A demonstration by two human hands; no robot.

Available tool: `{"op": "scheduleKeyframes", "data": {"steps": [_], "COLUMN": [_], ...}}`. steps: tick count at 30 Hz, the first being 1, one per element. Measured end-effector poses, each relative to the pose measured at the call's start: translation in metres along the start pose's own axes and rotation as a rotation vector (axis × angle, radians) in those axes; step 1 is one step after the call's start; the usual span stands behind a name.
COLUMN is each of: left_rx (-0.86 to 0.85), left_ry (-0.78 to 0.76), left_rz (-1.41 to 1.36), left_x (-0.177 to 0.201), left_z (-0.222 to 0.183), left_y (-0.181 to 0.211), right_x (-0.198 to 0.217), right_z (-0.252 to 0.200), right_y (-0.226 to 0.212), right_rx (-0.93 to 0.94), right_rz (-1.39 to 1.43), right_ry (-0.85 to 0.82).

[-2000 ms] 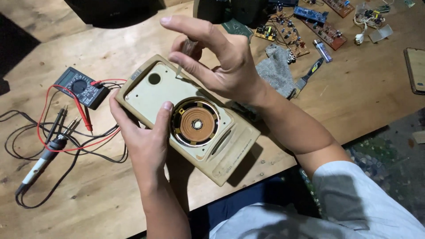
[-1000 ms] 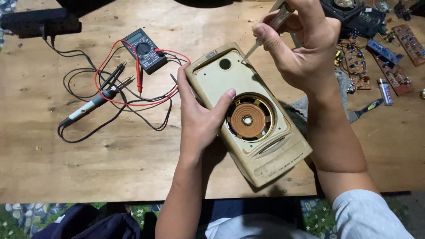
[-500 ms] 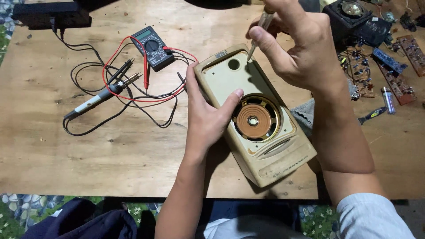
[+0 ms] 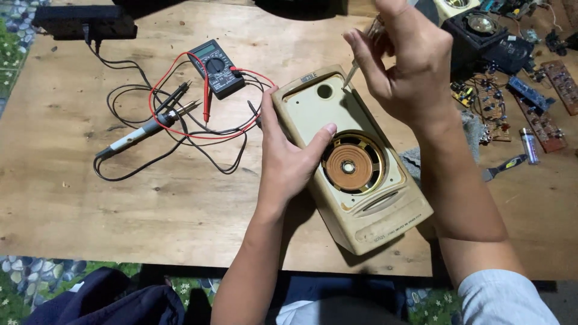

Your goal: Testing speaker terminals with a multimeter, cleaning the unit with a cloth, and inspecting the speaker housing for final assembly.

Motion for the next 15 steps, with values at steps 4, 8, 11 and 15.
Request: {"op": "scheduleKeyframes", "data": {"steps": [4, 8, 11, 15], "left_rx": [0.011, -0.016, 0.018, 0.023], "left_ry": [-0.01, 0.009, -0.01, 0.0], "left_rz": [0.016, 0.004, 0.005, -0.011], "left_x": [0.0, -0.002, 0.0, 0.0], "left_z": [0.0, 0.001, 0.001, 0.001], "left_y": [0.001, -0.001, 0.002, 0.002], "right_x": [0.002, 0.004, -0.001, -0.002], "right_z": [0.007, 0.013, 0.009, 0.006], "right_y": [-0.006, -0.011, -0.004, -0.002], "right_rx": [-0.085, -0.019, -0.011, -0.08], "right_rz": [0.238, 0.254, 0.162, 0.219], "right_ry": [-0.189, -0.113, 0.014, -0.07]}}
Point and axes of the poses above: each hand's wrist, its own z-axis towards the middle knuckle, its own x-axis out of the back of the hand, y = z × x, the point moved 2 cm from there along z, towards the middle knuckle, and after that the axes turned 13 degrees about z, right-handed, at the moved point
